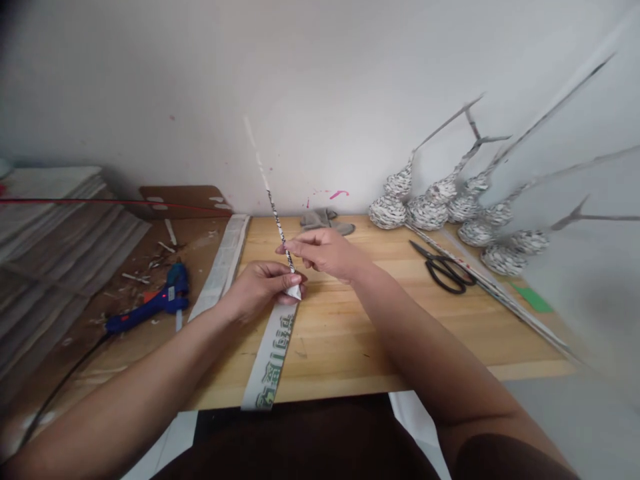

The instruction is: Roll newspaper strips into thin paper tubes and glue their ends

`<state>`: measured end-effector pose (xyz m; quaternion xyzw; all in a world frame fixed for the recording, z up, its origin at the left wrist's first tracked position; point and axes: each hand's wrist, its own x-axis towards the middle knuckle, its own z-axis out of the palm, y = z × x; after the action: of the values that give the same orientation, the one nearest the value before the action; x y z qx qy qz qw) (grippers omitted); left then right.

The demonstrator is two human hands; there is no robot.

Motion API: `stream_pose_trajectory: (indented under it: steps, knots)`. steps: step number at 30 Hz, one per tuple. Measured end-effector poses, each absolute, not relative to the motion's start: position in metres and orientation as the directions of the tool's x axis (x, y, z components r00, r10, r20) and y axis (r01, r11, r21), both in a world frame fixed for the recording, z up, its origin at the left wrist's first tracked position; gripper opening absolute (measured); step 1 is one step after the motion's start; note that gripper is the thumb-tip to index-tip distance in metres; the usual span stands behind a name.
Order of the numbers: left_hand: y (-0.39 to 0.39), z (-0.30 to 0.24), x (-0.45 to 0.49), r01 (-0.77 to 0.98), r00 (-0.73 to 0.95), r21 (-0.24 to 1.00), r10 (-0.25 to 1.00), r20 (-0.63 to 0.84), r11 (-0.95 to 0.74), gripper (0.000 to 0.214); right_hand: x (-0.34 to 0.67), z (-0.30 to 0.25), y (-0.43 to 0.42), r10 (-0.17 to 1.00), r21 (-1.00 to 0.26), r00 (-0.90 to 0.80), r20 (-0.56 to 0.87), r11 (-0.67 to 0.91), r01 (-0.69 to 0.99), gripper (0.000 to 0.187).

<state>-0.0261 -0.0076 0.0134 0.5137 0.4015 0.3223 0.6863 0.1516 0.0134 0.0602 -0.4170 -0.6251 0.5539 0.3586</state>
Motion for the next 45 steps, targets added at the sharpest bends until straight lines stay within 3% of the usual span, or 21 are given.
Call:
stream_pose_trajectory:
  steps: [4, 9, 14, 17, 21, 26, 29, 36, 41, 45]
  knots:
    - [-0.009, 0.014, -0.026, -0.062, 0.454, 0.965, 0.868, -0.2, 0.255, 0.031, 0.14, 0.05, 0.014, 0.943, -0.998, -0.33, 0.045, 0.054, 0.019, 0.03]
    - [-0.01, 0.016, -0.025, -0.041, 0.449, 0.966, 0.869, -0.21, 0.255, 0.031, 0.135, 0.046, 0.015, 0.959, -0.999, -0.284, 0.005, -0.006, -0.037, 0.032]
    - [-0.011, 0.02, -0.026, -0.047, 0.428, 0.968, 0.881, -0.202, 0.245, 0.032, 0.135, 0.046, 0.015, 0.975, -0.999, -0.217, 0.046, 0.044, -0.013, 0.034]
    - [-0.006, 0.022, -0.028, -0.118, 0.322, 0.973, 0.934, -0.153, 0.2, 0.034, 0.135, 0.047, 0.014, 0.976, -0.998, -0.211, 0.06, 0.066, 0.02, 0.037]
    - [0.004, 0.024, -0.033, -0.244, 0.13, 0.955, 0.982, -0.138, 0.166, 0.035, 0.131, 0.04, 0.01, 0.956, -0.968, -0.273, 0.105, 0.161, 0.191, 0.031]
    - [0.01, 0.019, -0.036, -0.303, 0.076, 0.938, 0.986, -0.151, 0.167, 0.036, 0.119, 0.025, 0.004, 0.966, -0.897, -0.194, 0.171, 0.234, 0.375, 0.021]
    - [0.012, 0.018, -0.037, -0.306, 0.062, 0.937, 0.986, -0.157, 0.168, 0.036, 0.116, 0.02, 0.005, 0.963, -0.907, -0.194, 0.185, 0.243, 0.343, 0.02]
    - [0.014, 0.019, -0.038, -0.3, -0.005, 0.94, 0.986, -0.169, 0.16, 0.038, 0.118, 0.015, 0.01, 0.974, -0.962, -0.227, 0.011, 0.072, 0.262, 0.016]
    - [0.01, 0.015, -0.033, -0.268, 0.043, 0.948, 0.985, -0.166, 0.171, 0.036, 0.113, 0.013, 0.007, 0.974, -0.929, -0.184, 0.133, 0.187, 0.32, 0.028]
    - [0.011, 0.013, -0.032, -0.299, 0.046, 0.937, 0.983, -0.175, 0.181, 0.037, 0.113, 0.008, 0.008, 0.965, -0.927, -0.233, 0.121, 0.194, 0.321, 0.026]
